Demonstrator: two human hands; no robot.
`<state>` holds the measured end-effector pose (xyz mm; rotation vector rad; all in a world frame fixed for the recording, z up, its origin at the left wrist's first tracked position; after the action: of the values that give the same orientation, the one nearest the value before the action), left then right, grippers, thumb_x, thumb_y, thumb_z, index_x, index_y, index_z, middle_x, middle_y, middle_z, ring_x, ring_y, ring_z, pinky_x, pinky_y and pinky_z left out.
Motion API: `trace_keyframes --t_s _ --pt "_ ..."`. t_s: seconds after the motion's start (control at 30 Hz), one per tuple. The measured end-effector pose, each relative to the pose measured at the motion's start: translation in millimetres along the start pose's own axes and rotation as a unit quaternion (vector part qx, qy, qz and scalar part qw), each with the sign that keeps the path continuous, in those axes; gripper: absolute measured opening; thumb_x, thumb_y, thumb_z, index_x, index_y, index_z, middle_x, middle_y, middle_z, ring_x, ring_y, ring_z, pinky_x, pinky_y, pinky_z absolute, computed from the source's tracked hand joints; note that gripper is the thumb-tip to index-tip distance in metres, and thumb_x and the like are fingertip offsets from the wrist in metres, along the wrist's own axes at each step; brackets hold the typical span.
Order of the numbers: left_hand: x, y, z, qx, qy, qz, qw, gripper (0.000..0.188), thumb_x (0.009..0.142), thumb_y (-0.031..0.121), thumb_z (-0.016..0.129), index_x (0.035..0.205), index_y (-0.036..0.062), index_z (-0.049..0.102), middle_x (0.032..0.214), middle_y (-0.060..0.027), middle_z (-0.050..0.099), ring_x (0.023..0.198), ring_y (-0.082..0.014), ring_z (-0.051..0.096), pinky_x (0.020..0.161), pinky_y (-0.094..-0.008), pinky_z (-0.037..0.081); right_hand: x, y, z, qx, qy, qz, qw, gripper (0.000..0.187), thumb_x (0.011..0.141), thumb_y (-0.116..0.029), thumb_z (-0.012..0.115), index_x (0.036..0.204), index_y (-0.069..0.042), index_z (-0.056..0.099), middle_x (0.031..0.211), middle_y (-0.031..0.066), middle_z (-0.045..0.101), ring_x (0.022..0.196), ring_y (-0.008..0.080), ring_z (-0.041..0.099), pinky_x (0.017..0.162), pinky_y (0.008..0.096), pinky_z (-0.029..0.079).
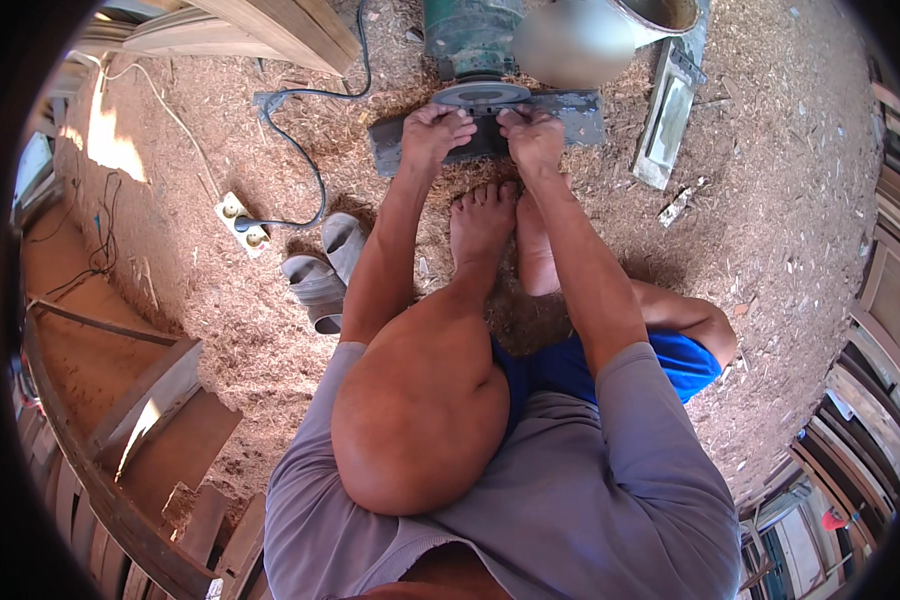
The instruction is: The person sharpens a small metal piece using a motorized bench grinder. They repeatedly hold the metal piece against the spinning grinding wheel by hand, occasionally dipping the piece into a bucket of water, and then checking its surface.
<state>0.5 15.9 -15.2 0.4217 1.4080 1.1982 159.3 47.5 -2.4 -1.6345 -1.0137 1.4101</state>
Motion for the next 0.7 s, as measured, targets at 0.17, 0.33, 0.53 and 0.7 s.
trace_keyframes --t_s 0.17,0.33,0.53,0.7 --pt "1.2 0.1 -6.4 -0.008 -0.005 -0.001 1.000 0.010 0.087 0.005 0.062 0.093 -0.0033 0.059 0.087 -0.0169 0.068 0.073 -0.0226 0.070 0.061 -0.0294 0.058 0.2 3.8 6.7 0.018 0.010 0.004 1.000 0.024 0.078 -0.005 0.073 0.096 0.006 0.061 0.075 0.0118 0.069 0.062 0.0126 0.064 0.055 0.0223 0.048" --pt "-0.8 2.2 -8.2 -0.007 -0.002 -0.005 1.000 0.010 0.087 0.005 0.062 0.094 -0.0025 0.059 0.086 -0.0164 0.067 0.072 -0.0224 0.070 0.060 -0.0295 0.058 5.4 10.1 8.2 -0.061 0.015 -0.002 0.998 0.026 0.077 -0.011 0.074 0.094 0.005 0.063 0.074 0.0120 0.069 0.062 0.0126 0.063 0.057 0.0241 0.048" --pt "-3.4 5.1 -7.0 -0.014 0.001 -0.004 1.000 0.009 0.087 0.004 0.062 0.093 -0.0020 0.059 0.085 -0.0153 0.067 0.071 -0.0221 0.070 0.060 -0.0292 0.058 10.5 17.7 5.8 -0.124 0.027 -0.021 0.992 0.026 0.077 -0.014 0.075 0.092 0.006 0.065 0.071 0.0110 0.068 0.062 0.0131 0.062 0.058 0.0248 0.047" --pt "-10.1 5.8 -9.9 -0.017 0.008 0.012 1.000 0.008 0.088 0.004 0.061 0.093 -0.0017 0.058 0.086 -0.0149 0.067 0.072 -0.0210 0.069 0.062 -0.0286 0.058 3.0 8.8 6.3 -0.198 0.019 -0.078 0.977 0.026 0.078 -0.016 0.073 0.092 0.005 0.066 0.071 0.0110 0.068 0.064 0.0139 0.061 0.061 0.0260 0.047"
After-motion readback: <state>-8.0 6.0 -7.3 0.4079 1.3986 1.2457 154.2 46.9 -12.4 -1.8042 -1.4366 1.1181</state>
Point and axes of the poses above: each hand's wrist, its own x-axis towards the middle knuckle, its own z-axis out of the palm, y = z × x, the point moved 2 cm from there along x, towards the middle knuckle
